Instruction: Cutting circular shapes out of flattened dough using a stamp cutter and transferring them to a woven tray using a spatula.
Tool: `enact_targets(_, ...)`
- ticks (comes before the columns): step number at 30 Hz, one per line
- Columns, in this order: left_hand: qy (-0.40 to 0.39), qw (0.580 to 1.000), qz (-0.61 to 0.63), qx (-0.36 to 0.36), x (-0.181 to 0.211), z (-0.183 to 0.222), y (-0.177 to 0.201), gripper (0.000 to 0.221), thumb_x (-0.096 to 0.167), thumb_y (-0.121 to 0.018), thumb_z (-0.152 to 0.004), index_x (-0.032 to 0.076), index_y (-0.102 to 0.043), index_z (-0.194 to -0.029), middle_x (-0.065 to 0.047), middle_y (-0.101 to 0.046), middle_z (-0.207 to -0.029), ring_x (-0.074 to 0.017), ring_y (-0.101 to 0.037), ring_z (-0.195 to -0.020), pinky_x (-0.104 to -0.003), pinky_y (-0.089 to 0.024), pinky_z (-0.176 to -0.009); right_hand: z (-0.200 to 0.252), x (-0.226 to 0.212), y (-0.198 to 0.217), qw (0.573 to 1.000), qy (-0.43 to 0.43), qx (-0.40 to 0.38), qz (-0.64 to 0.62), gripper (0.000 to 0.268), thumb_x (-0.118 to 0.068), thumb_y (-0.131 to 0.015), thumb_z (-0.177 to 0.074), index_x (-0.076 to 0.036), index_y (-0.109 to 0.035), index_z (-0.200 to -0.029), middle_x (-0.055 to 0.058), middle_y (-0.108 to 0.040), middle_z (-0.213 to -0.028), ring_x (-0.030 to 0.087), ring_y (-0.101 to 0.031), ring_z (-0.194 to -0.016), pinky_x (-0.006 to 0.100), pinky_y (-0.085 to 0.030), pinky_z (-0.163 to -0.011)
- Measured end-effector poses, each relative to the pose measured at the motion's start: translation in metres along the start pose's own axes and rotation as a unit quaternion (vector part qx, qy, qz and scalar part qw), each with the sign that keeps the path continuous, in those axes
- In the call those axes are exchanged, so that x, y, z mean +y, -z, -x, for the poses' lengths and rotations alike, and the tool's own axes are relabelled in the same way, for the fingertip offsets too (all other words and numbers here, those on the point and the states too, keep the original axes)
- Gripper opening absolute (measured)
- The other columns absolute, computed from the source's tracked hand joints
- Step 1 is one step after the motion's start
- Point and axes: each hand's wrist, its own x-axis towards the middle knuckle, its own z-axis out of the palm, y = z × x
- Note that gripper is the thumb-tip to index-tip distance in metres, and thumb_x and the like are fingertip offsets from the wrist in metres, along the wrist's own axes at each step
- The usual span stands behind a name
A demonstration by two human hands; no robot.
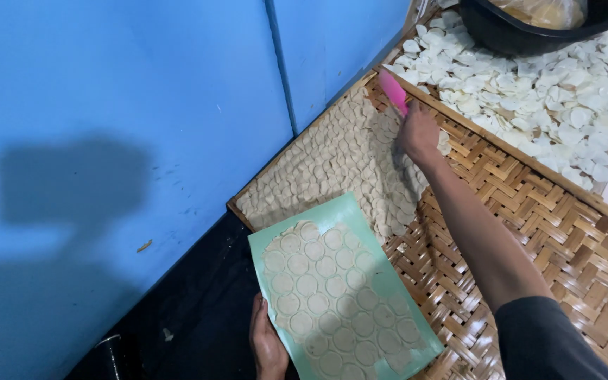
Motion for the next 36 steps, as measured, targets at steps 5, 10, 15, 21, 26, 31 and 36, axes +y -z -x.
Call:
enact_targets(5, -0.023, 0.998, -0.002, -0.052, -0.002, -0.014, 0.006, 0.052, 0.031, -0.04, -0.105, 0.001, -0.048, -0.146, -0.013, -0.056, -0.146, -0.026, -0.052, -0.134, -0.04, -0.038, -0.112, 0.084, -0.033, 0.063, 0.995, 0.041, -0.006, -0.086, 0.027, -0.01, -0.062, -0.097, 0.0, -0.067, -0.121, 0.027, -0.07, -0.099, 0.044, -0.069, -0.089, 0.054, -0.054, -0.079)
enact_targets(10, 0.05, 0.993, 0.001, -0.105, 0.005, -0.024, 0.016, 0.057, 0.037, -0.039, -0.106, 0.004, -0.042, -0.153, -0.009, -0.051, -0.152, -0.0247, -0.048, -0.139, -0.041, -0.036, -0.115, 0.201, -0.066, 0.128, 0.972, -0.027, -0.166, -0.167, 0.035, -0.017, -0.059, -0.1, -0.006, -0.067, -0.132, 0.015, -0.078, -0.091, 0.025, -0.076, -0.07, 0.039, -0.059, -0.068)
enact_targets(15, 0.09, 0.982, 0.059, -0.157, 0.02, -0.021, 0.003, 0.058, 0.041, -0.039, -0.108, 0.004, -0.041, -0.153, -0.014, -0.049, -0.152, -0.0302, -0.047, -0.137, -0.048, -0.037, -0.114, 0.28, -0.08, 0.146, 0.967, -0.058, -0.188, -0.163, 0.03, -0.022, -0.064, -0.099, -0.006, -0.069, -0.124, 0.014, -0.079, -0.087, 0.021, -0.076, -0.069, 0.038, -0.061, -0.067)
enact_targets(21, 0.079, 0.985, 0.03, -0.148, 0.017, -0.027, 0.004, 0.06, 0.04, -0.04, -0.106, 0.006, -0.038, -0.155, -0.011, -0.047, -0.155, -0.0275, -0.047, -0.14, -0.045, -0.036, -0.116, 0.312, -0.082, 0.165, 0.975, -0.049, -0.183, -0.114, 0.033, -0.024, -0.062, -0.098, -0.01, -0.068, -0.127, 0.016, -0.079, -0.092, 0.027, -0.076, -0.069, 0.042, -0.062, -0.067)
enact_targets(26, 0.09, 0.985, 0.033, -0.141, 0.02, -0.026, 0.0, 0.06, 0.04, -0.041, -0.106, 0.006, -0.037, -0.156, -0.012, -0.048, -0.154, -0.0275, -0.047, -0.139, -0.044, -0.037, -0.116, 0.313, -0.082, 0.178, 0.959, -0.118, -0.251, -0.06, 0.035, -0.029, -0.06, -0.1, -0.017, -0.067, -0.131, 0.018, -0.078, -0.086, 0.03, -0.077, -0.067, 0.044, -0.062, -0.067)
enact_targets(31, 0.096, 0.988, 0.02, -0.121, 0.024, -0.021, -0.004, 0.06, 0.04, -0.041, -0.106, 0.006, -0.039, -0.155, -0.012, -0.049, -0.153, -0.0267, -0.049, -0.138, -0.044, -0.037, -0.115, 0.313, -0.077, 0.173, 0.969, -0.049, -0.225, -0.087, 0.034, -0.027, -0.061, -0.099, -0.014, -0.067, -0.13, 0.018, -0.078, -0.089, 0.029, -0.077, -0.07, 0.044, -0.063, -0.068)
enact_targets(36, 0.095, 0.982, 0.047, -0.157, 0.02, -0.024, 0.001, 0.058, 0.039, -0.042, -0.106, 0.007, -0.038, -0.155, -0.011, -0.048, -0.153, -0.0268, -0.048, -0.138, -0.045, -0.037, -0.115, 0.315, -0.064, 0.16, 0.962, -0.067, -0.25, -0.083, 0.037, -0.024, -0.06, -0.098, -0.016, -0.066, -0.133, 0.016, -0.079, -0.093, 0.027, -0.078, -0.071, 0.042, -0.064, -0.072)
